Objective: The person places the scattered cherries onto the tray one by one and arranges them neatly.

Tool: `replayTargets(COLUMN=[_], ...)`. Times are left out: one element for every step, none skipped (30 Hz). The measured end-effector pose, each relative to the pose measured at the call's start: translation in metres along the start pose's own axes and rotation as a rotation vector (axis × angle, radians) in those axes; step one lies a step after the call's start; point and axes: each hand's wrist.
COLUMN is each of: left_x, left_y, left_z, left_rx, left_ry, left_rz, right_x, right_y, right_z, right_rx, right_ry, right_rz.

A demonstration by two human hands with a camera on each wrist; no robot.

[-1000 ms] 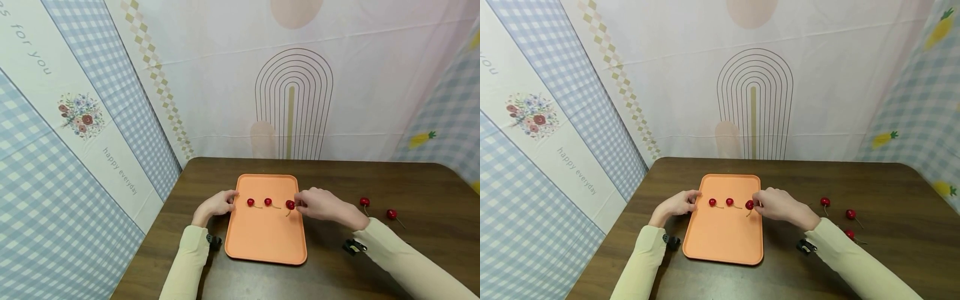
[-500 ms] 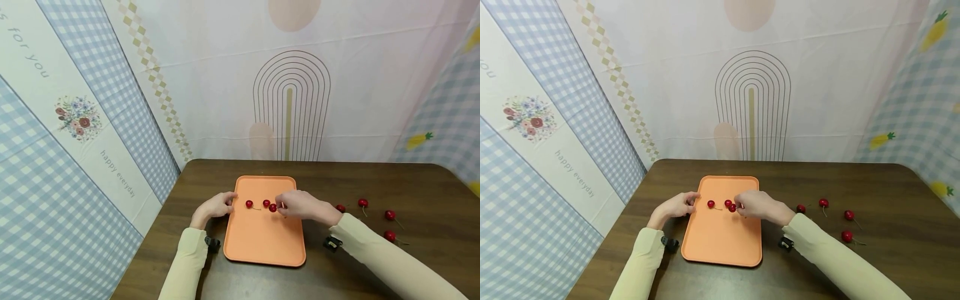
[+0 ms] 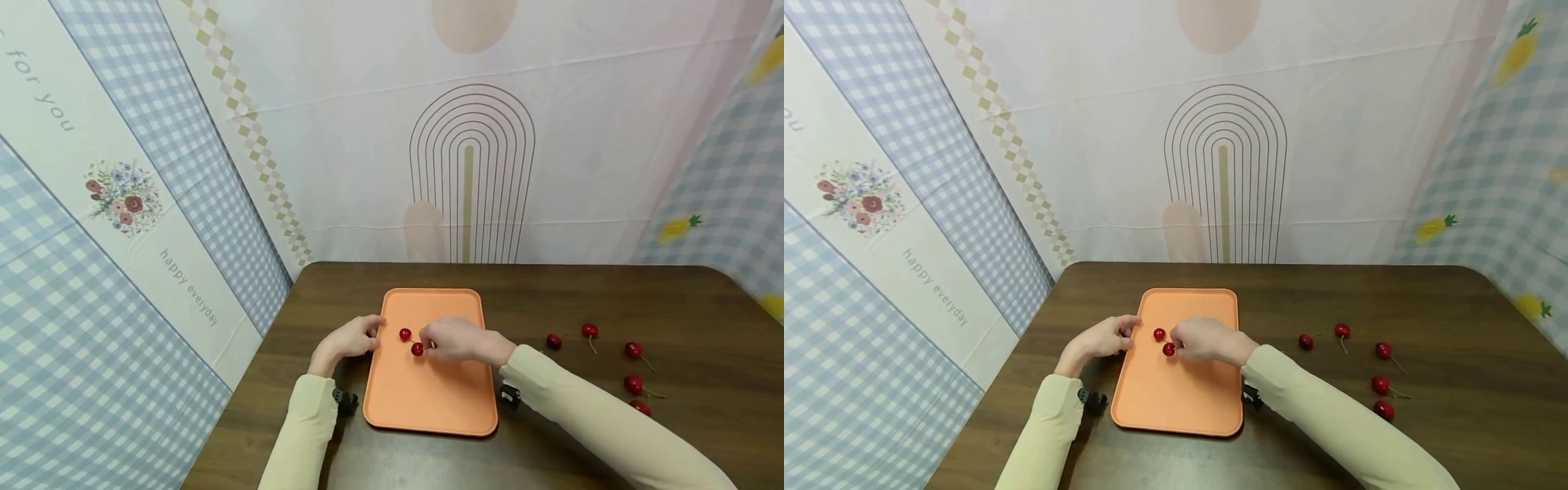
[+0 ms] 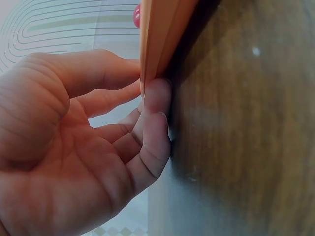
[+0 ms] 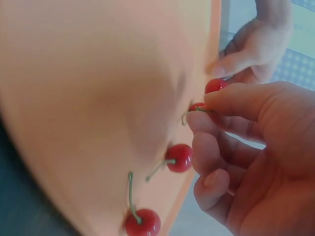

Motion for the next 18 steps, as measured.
replayTargets(left_x=[0.000,0.000,0.000,0.000,0.001,0.001,0.002,0.002,0.003,0.003,0.003,0.003,0.003,0.003,0.003,0.002,0.002,0.002], left_y=[0.000,-0.001,-0.001,-0.001,0.000,0.000,0.000,0.001,0.001,0.001,0.000,0.000,0.000,0.000,0.000,0.000,0.000,0.000], left_z=[0.000,0.001,0.001,0.001,0.000,0.000,0.000,0.000,0.001,0.001,0.001,0.001,0.002,0.001,0.001,0.001,0.001,0.000], left_rx=[-0.002,-0.005,-0.006,-0.003,-0.003,-0.011,-0.013,-0.014,-0.014,-0.016,-0.019,-0.021,-0.024,-0.023,-0.023,-0.022,-0.021,-0.019], left_ry=[0.000,0.000,0.000,-0.001,-0.001,0.001,0.002,0.002,0.003,0.003,0.006,0.006,0.005,0.006,0.007,0.009,0.009,0.010], left_rz=[-0.001,-0.001,-0.004,-0.007,-0.010,-0.018,-0.020,-0.019,-0.020,-0.021,-0.020,-0.018,-0.016,-0.014,-0.014,-0.013,-0.012,-0.012], right_x=[0.002,0.004,0.006,0.008,0.010,0.012,0.014,0.016,0.018,0.019,0.021,0.022,0.023,0.024,0.025,0.025,0.025,0.025], right_y=[-0.002,-0.003,-0.004,-0.005,-0.005,-0.006,-0.006,-0.007,-0.007,-0.007,-0.008,-0.009,-0.009,-0.010,-0.010,-0.011,-0.011,-0.011], right_z=[0.001,0.002,0.004,0.005,0.006,0.007,0.008,0.010,0.011,0.012,0.013,0.014,0.015,0.016,0.017,0.017,0.018,0.018], right_rx=[0.007,0.011,0.012,0.010,0.013,0.016,0.019,0.016,0.012,0.012,0.012,0.013,0.015,0.014,0.018,0.022,0.027,0.032], right_ry=[-0.006,-0.012,-0.017,-0.023,-0.027,-0.033,-0.040,-0.046,-0.051,-0.058,-0.065,-0.075,-0.084,-0.091,-0.100,-0.108,-0.114,-0.119], right_rz=[0.006,0.010,0.012,0.017,0.018,0.020,0.021,0.019,0.019,0.022,0.021,0.022,0.022,0.022,0.028,0.031,0.033,0.036])
Point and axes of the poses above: each hand's wrist, its own x-axis towards the middle knuckle, its own z-axis out of the palm, y = z × x, and after that the axes turned 2 degrees about -y, right-handed
